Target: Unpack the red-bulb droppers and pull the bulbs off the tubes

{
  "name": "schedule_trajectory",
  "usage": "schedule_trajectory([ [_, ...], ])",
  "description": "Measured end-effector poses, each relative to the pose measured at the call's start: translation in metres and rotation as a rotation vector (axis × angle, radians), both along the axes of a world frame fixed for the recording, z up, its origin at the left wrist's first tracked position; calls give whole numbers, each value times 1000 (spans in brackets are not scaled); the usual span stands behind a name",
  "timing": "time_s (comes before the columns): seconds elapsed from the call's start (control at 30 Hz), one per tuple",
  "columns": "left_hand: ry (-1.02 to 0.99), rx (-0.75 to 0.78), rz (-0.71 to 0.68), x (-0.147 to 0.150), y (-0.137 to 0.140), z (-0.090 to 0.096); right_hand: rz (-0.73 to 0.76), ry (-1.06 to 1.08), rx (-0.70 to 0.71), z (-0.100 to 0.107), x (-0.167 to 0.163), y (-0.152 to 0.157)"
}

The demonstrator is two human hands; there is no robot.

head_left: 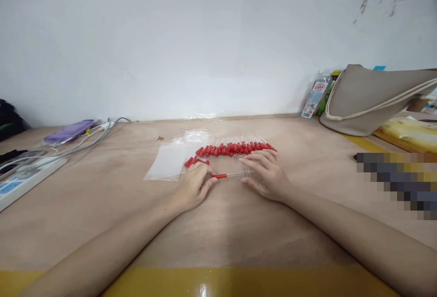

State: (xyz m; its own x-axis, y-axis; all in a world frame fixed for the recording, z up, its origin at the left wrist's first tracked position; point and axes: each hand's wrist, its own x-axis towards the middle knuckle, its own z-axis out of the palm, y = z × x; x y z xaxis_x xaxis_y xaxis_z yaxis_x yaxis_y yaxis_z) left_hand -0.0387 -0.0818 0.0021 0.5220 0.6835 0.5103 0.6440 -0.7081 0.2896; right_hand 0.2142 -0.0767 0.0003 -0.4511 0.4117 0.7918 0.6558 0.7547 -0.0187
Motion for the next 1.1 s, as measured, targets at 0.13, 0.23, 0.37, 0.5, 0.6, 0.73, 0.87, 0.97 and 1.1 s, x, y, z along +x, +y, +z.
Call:
schedule_trajectory([
  [0.13,-24,18,-67,5,1,0,13,-109,-7,-3,-8,-2],
  [0.23,-37,38,-85,9,1,2,23,-135,-14,-6,-11,-3],
  [0.37,27,83,-92,16,-2,5,35,-136,-65,-7,-14,-5],
  [0.5,124,117,-85,22,-2,5,81,-145,-126,-7,-16,-7],
  [0.6,176,131,-83,24,-3,4,109,-156,-158,-7,-16,-8],
  [0.73,249,132,-114,24,-5,6,138,-159,-143,-4,-16,-8],
  [0.87,274,111,-148,24,-6,9,169,-156,-88,-4,-15,-10],
  [0.97,281,91,-162,22,-6,9,164,-181,-26,-5,-13,-11],
  [1.1,282,55,-188,20,-7,9,158,-219,66,-3,-10,-13],
])
